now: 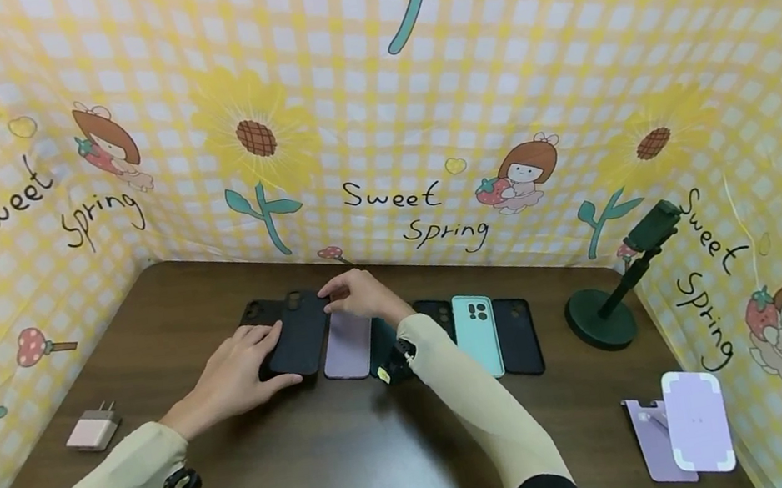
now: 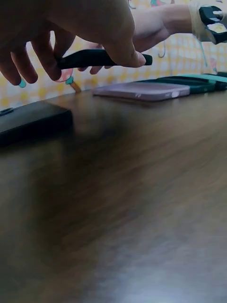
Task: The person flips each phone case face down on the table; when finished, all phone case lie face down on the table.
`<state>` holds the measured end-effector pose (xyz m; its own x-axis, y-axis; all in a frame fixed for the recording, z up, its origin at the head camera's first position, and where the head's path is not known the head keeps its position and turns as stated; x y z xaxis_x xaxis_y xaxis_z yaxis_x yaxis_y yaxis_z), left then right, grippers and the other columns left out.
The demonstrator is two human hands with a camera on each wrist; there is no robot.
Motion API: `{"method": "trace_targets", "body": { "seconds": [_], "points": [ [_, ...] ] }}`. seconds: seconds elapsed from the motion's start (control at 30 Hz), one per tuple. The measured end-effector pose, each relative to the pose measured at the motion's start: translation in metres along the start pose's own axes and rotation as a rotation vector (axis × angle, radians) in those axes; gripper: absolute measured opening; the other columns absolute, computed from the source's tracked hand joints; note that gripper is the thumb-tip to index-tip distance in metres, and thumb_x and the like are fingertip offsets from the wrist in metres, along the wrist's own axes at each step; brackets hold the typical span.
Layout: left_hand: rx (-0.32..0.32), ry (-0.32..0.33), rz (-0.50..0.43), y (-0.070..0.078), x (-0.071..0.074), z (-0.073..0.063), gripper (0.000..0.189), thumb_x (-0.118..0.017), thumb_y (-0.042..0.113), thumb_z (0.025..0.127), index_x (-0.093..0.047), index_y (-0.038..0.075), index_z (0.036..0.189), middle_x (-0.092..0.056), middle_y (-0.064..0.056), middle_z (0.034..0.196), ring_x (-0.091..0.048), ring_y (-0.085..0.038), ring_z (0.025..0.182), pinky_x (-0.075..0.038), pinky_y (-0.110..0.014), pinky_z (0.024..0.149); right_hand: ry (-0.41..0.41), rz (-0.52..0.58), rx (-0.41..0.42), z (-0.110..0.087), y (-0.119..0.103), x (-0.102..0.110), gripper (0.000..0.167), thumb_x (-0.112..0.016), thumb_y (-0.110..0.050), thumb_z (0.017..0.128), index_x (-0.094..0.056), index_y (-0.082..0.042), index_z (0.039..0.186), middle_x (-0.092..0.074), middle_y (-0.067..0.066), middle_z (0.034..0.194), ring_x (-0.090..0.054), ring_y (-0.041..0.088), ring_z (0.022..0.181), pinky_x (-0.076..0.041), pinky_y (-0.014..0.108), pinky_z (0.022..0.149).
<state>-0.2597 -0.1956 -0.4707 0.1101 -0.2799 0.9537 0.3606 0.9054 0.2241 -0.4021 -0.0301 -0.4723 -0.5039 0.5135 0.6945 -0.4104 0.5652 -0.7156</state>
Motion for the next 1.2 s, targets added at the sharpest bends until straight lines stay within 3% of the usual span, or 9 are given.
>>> {"method": "trace_targets", "body": {
  "seconds": [0.23, 0.5, 0.77, 1.0, 1.2],
  "points": [
    [-0.028, -0.045, 0.076, -0.004, -0.015, 0.003, 0.090, -0.075, 0.061, 0.086, -0.054, -0.001, 0.147, -0.063, -0.019, 0.139, -0.054, -0.038, 0.127, -0.049, -0.054, 0.103, 0.002, -0.122, 0.009, 0.006, 0.003, -0.014, 0.028, -0.075, -0.018, 0.095, -0.076, -0.016, 0.124, -0.073, 0.003, 0.130, -0.065, 0.021, 0.126, -0.053, 0.038, 0.104],
    [-0.038, -0.032, 0.086, -0.007, -0.021, 0.006, 0.089, -0.077, 0.059, 0.085, -0.055, -0.002, 0.146, -0.062, -0.019, 0.137, -0.053, -0.038, 0.128, -0.049, -0.053, 0.103, -0.008, -0.160, -0.009, 0.007, 0.006, -0.020, 0.031, -0.074, -0.018, 0.096, -0.074, -0.015, 0.127, -0.072, 0.005, 0.132, -0.066, 0.022, 0.123, -0.053, 0.040, 0.102],
    [-0.074, -0.056, 0.077, -0.008, -0.027, 0.008, 0.080, -0.078, 0.054, 0.087, -0.061, -0.003, 0.140, -0.057, -0.018, 0.133, -0.052, -0.037, 0.123, -0.050, -0.051, 0.098, -0.063, -0.215, 0.001, 0.010, 0.009, -0.030, 0.034, -0.071, -0.020, 0.098, -0.070, -0.014, 0.132, -0.061, 0.006, 0.148, -0.053, 0.025, 0.141, -0.043, 0.042, 0.116],
    [-0.049, -0.080, 0.028, -0.003, -0.024, 0.016, 0.081, -0.078, 0.053, 0.086, -0.059, -0.001, 0.143, -0.053, -0.021, 0.141, -0.048, -0.041, 0.129, -0.047, -0.056, 0.101, -0.035, -0.223, 0.025, 0.006, 0.015, -0.008, 0.035, -0.069, -0.025, 0.100, -0.069, -0.016, 0.134, -0.064, 0.005, 0.144, -0.056, 0.024, 0.137, -0.046, 0.043, 0.113],
    [-0.097, -0.087, -0.106, 0.018, -0.027, 0.016, 0.075, -0.081, 0.052, 0.084, -0.061, 0.013, 0.145, -0.054, -0.018, 0.145, -0.047, -0.038, 0.134, -0.043, -0.060, 0.106, 0.083, -0.240, -0.123, -0.011, 0.044, 0.029, 0.028, -0.069, -0.031, 0.099, -0.076, -0.018, 0.123, -0.073, 0.001, 0.129, -0.061, 0.024, 0.129, -0.041, 0.050, 0.114]
  ]
}}
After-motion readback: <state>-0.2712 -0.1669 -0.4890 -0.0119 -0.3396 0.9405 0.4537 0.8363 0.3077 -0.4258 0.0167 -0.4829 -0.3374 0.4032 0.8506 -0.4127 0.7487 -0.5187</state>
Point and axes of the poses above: each hand's wrist, its own z-axis towards the middle knuckle, its own x-axis out of the back of the hand, y = z × x, the point moved 7 cm from there along z, towards the middle knuckle
